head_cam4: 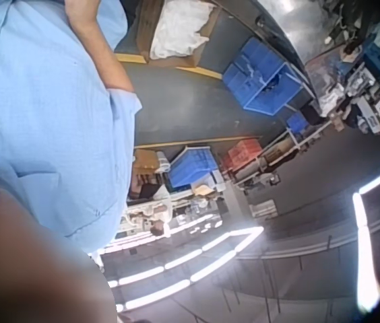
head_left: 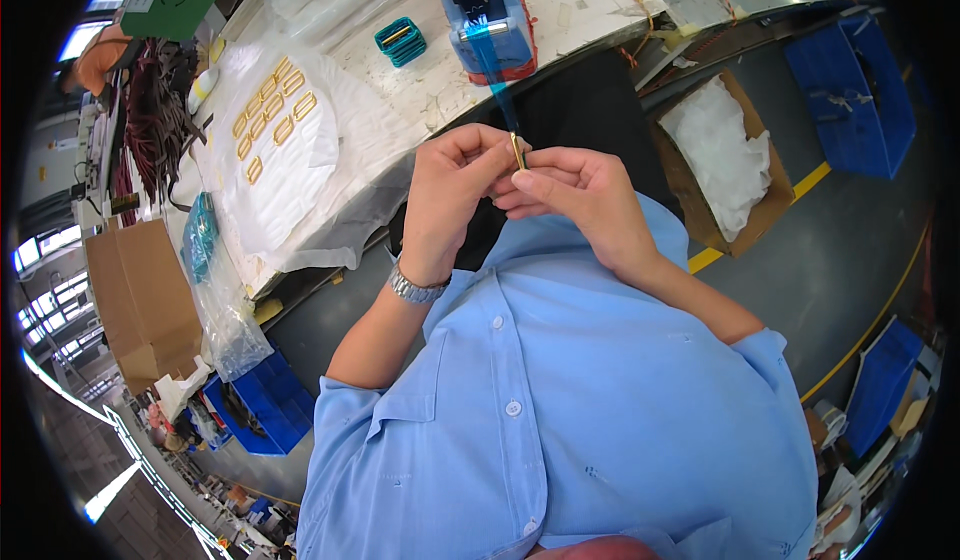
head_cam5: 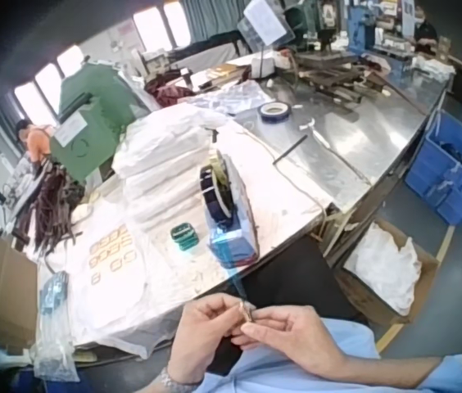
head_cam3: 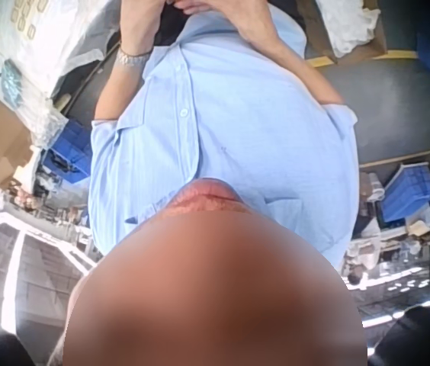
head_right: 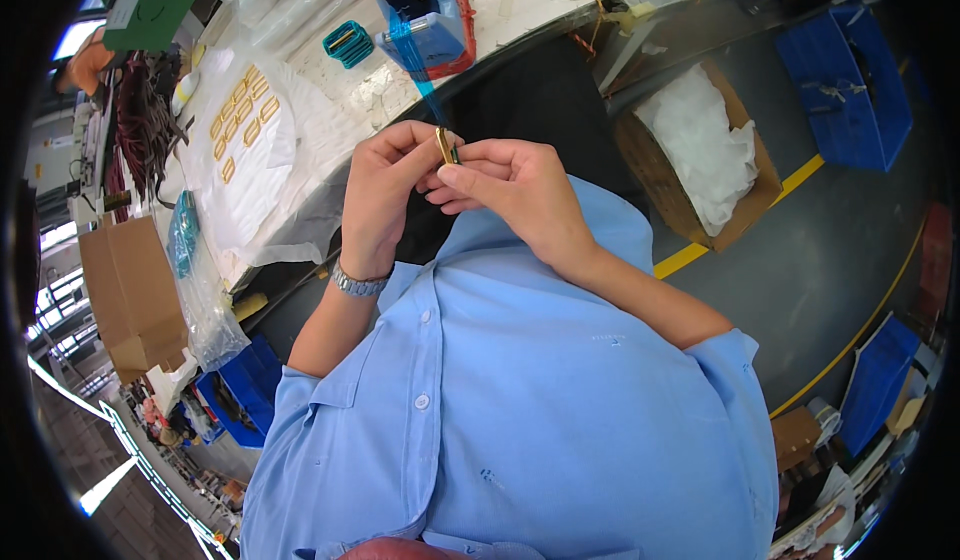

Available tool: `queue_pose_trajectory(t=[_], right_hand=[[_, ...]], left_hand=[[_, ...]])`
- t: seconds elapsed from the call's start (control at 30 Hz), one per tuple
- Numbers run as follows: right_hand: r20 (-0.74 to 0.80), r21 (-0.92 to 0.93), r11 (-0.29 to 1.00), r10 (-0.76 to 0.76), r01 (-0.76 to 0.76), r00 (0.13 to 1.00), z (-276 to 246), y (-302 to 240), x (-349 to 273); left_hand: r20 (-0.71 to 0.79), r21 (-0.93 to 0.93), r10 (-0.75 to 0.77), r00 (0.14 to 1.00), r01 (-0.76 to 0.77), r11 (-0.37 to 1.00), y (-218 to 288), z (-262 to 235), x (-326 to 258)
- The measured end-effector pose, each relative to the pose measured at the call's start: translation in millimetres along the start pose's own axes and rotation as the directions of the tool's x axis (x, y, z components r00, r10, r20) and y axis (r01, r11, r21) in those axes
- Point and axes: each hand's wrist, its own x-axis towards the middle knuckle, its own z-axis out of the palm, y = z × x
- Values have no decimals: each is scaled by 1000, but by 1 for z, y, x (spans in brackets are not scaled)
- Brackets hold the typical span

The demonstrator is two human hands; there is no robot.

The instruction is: Applying protective blue tape to gold metal buckles at a workstation.

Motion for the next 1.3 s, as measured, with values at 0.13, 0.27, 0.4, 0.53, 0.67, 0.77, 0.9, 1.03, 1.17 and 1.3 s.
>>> queue_pose_trajectory(t=[0.13, 0.27, 0.4, 0.53, 0.67, 0.77, 0.9, 1.03, 1.17, 1.3], right_hand=[[39, 71, 997, 3, -5, 999, 0, -1, -1], [43, -26, 1000, 5, -4, 999, -3, -7, 2], [21, -217, 976, -14, 18, 1000, -4, -11, 7], [33, -501, 860, -91, 95, 995, -6, -21, 13], [15, -690, 693, -273, 207, 962, -11, -28, 25], [103, -618, 691, -401, 375, 910, -19, -19, 39], [141, -461, 803, -353, 377, 925, -18, -19, 47], [186, -465, 824, -268, 325, 945, -13, -26, 45], [138, -504, 801, -295, 323, 946, -7, -26, 42], [66, -243, 940, -231, 240, 971, -4, -24, 42]], left_hand=[[-33, -34, -112, 993, 111, 993, 1, -2, 3], [31, -156, -198, 980, 200, 967, 2, -9, 6], [77, -214, -266, 961, 277, 937, 11, -10, 7], [182, -337, -335, 924, 379, 862, 13, -15, 11], [175, -362, -443, 880, 475, 802, 22, -14, 14], [239, -427, -512, 825, 563, 708, 20, -18, 20], [280, -486, -533, 799, 596, 639, 21, -22, 25], [306, -517, -569, 763, 635, 574, 25, -22, 25], [312, -503, -566, 763, 638, 583, 28, -21, 23], [200, -226, -363, 910, 403, 887, 26, -16, 3]])
